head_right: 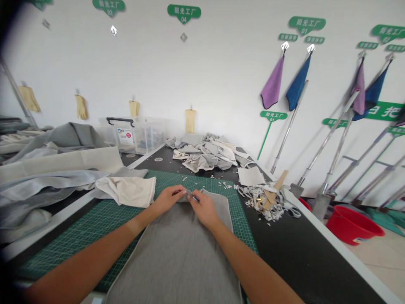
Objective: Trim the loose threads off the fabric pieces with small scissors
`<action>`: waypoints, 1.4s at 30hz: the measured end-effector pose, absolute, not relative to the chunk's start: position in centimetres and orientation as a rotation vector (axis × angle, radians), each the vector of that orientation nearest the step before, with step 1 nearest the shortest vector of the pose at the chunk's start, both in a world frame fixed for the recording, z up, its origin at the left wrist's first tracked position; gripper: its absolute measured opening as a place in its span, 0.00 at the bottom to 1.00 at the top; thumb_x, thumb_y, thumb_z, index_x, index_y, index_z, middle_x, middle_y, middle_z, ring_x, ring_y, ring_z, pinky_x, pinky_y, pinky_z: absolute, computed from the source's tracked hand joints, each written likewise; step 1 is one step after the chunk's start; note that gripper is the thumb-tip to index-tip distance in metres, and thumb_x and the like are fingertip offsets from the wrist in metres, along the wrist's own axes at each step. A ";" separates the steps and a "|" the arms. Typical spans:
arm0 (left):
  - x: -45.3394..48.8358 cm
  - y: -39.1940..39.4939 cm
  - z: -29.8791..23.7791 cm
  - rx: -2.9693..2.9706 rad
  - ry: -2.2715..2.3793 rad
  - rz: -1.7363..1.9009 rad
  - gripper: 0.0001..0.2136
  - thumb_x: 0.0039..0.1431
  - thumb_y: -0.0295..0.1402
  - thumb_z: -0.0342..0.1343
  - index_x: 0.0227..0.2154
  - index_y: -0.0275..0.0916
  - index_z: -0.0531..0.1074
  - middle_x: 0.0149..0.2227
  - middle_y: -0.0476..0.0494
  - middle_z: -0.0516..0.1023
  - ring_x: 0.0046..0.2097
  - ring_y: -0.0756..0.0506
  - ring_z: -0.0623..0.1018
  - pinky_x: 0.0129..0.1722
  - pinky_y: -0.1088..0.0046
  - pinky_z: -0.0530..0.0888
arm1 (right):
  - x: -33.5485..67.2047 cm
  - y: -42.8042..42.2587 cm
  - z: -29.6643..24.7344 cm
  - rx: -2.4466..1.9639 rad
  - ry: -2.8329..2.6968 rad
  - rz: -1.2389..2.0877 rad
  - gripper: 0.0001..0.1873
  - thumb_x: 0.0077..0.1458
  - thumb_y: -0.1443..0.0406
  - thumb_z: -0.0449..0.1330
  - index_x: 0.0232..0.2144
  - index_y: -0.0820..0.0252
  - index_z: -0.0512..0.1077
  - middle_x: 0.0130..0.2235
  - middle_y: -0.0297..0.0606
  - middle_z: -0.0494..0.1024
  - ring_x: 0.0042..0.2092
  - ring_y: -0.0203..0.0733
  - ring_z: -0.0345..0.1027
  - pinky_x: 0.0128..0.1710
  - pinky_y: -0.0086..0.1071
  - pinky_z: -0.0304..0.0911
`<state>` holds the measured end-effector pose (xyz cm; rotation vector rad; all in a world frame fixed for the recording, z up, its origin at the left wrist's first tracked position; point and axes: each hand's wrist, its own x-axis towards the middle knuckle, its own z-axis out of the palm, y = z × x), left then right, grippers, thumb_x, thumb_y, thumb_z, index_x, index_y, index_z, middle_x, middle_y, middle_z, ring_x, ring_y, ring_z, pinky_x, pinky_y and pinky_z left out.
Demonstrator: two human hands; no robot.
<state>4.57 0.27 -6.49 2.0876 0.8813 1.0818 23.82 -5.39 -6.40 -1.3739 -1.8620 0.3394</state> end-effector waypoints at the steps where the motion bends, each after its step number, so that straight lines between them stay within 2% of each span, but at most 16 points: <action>1: 4.6 0.2 -6.5 2.091 0.880 1.082 0.13 0.64 0.40 0.52 0.36 0.39 0.78 0.36 0.48 0.81 0.39 0.46 0.77 0.40 0.74 0.69 | 23.8 -5.4 -6.4 -1.373 -1.863 0.341 0.16 0.65 0.55 0.52 0.28 0.55 0.65 0.27 0.29 0.71 0.32 0.38 0.66 0.33 0.27 0.56; 10: 4.6 0.2 -6.4 2.086 0.874 1.076 0.13 0.64 0.41 0.52 0.36 0.40 0.79 0.35 0.47 0.81 0.38 0.46 0.77 0.40 0.73 0.70 | 23.7 -5.8 -5.9 -1.393 -1.862 0.391 0.18 0.65 0.51 0.51 0.29 0.54 0.66 0.29 0.31 0.72 0.33 0.40 0.67 0.34 0.29 0.58; 14: 4.6 0.4 -6.5 2.059 0.862 1.078 0.14 0.64 0.41 0.52 0.36 0.40 0.79 0.37 0.47 0.82 0.39 0.45 0.78 0.41 0.72 0.71 | 23.6 -6.1 -5.6 -1.406 -1.835 0.403 0.15 0.65 0.49 0.52 0.37 0.51 0.70 0.29 0.30 0.72 0.32 0.40 0.67 0.33 0.29 0.58; 17: 4.6 0.5 -6.6 2.044 0.860 1.082 0.14 0.64 0.42 0.52 0.36 0.39 0.79 0.35 0.47 0.82 0.38 0.45 0.77 0.39 0.73 0.70 | 23.7 -6.3 -5.5 -1.419 -1.797 0.421 0.16 0.65 0.48 0.51 0.44 0.49 0.69 0.28 0.29 0.72 0.31 0.40 0.67 0.32 0.29 0.57; 20: 4.6 0.5 -6.6 2.040 0.856 1.088 0.14 0.64 0.42 0.52 0.37 0.38 0.79 0.34 0.47 0.81 0.37 0.46 0.76 0.38 0.73 0.70 | 23.8 -6.3 -5.5 -1.416 -1.768 0.435 0.17 0.66 0.48 0.50 0.47 0.49 0.68 0.28 0.28 0.71 0.30 0.39 0.67 0.33 0.29 0.57; 31: 4.7 0.5 -6.6 1.999 0.845 1.105 0.13 0.63 0.40 0.53 0.37 0.38 0.78 0.36 0.46 0.81 0.39 0.45 0.77 0.42 0.72 0.71 | 23.7 -6.0 -5.8 -1.420 -1.836 0.390 0.18 0.69 0.49 0.45 0.49 0.47 0.68 0.38 0.32 0.78 0.39 0.42 0.73 0.38 0.30 0.59; 42: 4.7 0.5 -6.5 1.996 0.831 1.107 0.13 0.63 0.41 0.53 0.37 0.38 0.78 0.36 0.46 0.81 0.39 0.46 0.77 0.41 0.72 0.71 | 23.9 -5.9 -5.9 -1.413 -1.817 0.428 0.17 0.69 0.50 0.44 0.49 0.47 0.67 0.39 0.31 0.78 0.39 0.40 0.73 0.38 0.29 0.59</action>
